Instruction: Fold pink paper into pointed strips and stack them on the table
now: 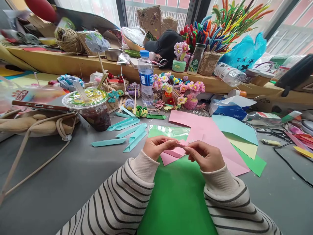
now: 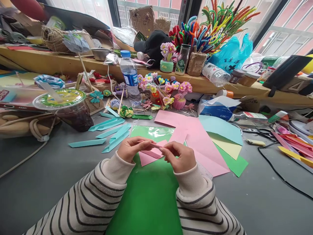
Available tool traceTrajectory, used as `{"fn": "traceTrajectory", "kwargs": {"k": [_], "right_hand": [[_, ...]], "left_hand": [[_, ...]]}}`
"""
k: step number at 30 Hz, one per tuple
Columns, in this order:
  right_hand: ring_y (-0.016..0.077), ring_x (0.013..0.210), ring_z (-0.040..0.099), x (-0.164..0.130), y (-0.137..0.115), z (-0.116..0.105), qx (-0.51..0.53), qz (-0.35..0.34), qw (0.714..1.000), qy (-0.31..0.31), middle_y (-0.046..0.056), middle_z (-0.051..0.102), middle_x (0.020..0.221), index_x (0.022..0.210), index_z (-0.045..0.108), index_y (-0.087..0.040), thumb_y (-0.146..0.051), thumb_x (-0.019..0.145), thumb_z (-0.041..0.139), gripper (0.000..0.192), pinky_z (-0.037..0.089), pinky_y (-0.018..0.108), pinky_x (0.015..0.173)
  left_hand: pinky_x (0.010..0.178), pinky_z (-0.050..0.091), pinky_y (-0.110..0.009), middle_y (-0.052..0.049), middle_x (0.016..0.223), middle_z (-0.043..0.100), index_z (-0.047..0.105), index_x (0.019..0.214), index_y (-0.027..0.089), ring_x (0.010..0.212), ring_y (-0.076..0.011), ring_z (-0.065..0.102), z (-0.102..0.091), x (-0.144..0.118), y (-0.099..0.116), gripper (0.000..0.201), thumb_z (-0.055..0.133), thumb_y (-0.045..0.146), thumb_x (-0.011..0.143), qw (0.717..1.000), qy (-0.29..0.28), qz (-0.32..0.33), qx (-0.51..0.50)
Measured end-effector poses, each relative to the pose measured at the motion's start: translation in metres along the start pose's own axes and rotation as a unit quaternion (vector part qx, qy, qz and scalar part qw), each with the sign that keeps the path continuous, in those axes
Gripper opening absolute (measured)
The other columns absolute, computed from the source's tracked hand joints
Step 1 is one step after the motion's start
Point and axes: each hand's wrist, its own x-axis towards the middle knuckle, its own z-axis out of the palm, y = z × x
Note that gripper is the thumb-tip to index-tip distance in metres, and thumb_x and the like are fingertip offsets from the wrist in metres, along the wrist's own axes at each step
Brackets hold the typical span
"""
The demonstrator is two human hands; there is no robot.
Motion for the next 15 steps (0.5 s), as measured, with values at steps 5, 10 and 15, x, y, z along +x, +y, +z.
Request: {"fn": "traceTrajectory", "kwargs": {"k": [5,10,15], "right_hand": [[0.0098,0.036,0.05,0.0011,0.0003,-0.0055,-0.022,0.009,1.0,0.006,0.0,0.055,0.044,0.059,0.059,-0.017,-0.03,0.067,0.058,0.016,0.039,0.021,0.036],[0.0096,0.035,0.05,0.0009,0.0001,-0.0021,-0.015,0.026,0.999,0.009,0.0,0.056,0.044,0.058,0.059,-0.016,-0.03,0.068,0.057,0.017,0.04,0.021,0.036],[0.0094,0.034,0.05,0.0003,-0.0003,0.0012,-0.003,0.062,0.998,0.017,0.0,0.057,0.044,0.057,0.058,-0.016,-0.033,0.067,0.057,0.02,0.042,0.02,0.036]], "left_hand": [[0.059,0.048,-0.024,-0.004,0.062,0.066,0.067,0.063,0.012,0.058,-0.0132,0.059,-0.0028,0.0016,-0.0009,0.018,0.067,0.028,0.055,0.999,0.02,-0.015,0.021],[0.055,0.048,-0.022,-0.003,0.055,0.064,0.065,0.06,0.012,0.052,-0.0115,0.058,-0.0021,0.002,-0.0019,0.016,0.067,0.027,0.055,0.998,0.044,0.005,0.038],[0.054,0.048,-0.021,-0.001,0.051,0.061,0.063,0.06,0.011,0.049,-0.0104,0.057,-0.0012,0.0024,-0.0026,0.017,0.066,0.028,0.056,0.998,0.05,0.001,0.028]]}}
